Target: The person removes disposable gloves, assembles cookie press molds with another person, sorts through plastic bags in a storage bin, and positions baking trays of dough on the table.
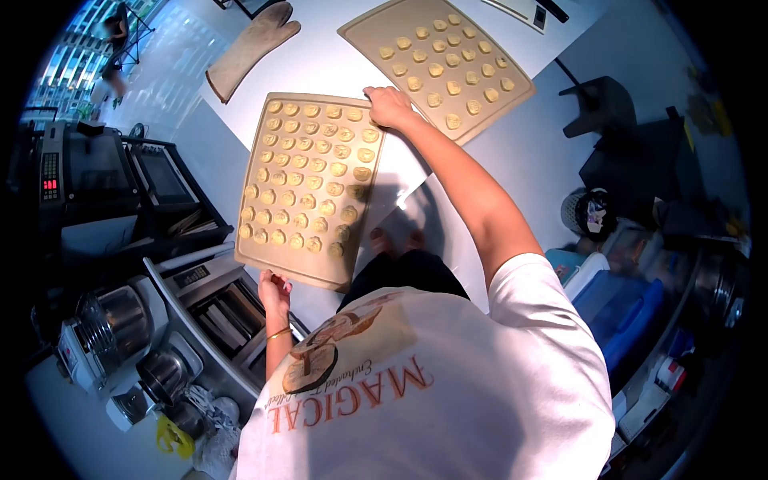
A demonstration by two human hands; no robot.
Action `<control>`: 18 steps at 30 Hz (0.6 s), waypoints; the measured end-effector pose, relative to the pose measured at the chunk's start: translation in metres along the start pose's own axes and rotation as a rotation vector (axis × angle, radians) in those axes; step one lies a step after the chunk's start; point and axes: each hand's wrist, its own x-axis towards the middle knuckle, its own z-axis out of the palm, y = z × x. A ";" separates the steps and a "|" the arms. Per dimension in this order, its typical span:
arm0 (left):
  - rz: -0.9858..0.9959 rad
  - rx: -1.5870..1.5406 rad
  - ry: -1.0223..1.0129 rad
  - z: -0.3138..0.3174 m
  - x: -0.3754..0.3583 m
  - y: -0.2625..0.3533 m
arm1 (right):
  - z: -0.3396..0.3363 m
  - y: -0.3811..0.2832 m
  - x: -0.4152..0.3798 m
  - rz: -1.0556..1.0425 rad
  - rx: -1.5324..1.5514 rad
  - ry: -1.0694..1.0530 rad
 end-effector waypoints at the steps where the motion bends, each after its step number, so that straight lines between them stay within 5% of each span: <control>1: 0.001 -0.002 0.009 -0.001 0.001 0.001 | -0.001 -0.002 -0.002 -0.006 0.004 -0.005; 18: 0.123 0.446 0.210 -0.046 0.082 0.100 | 0.039 0.001 -0.138 0.138 0.343 -0.039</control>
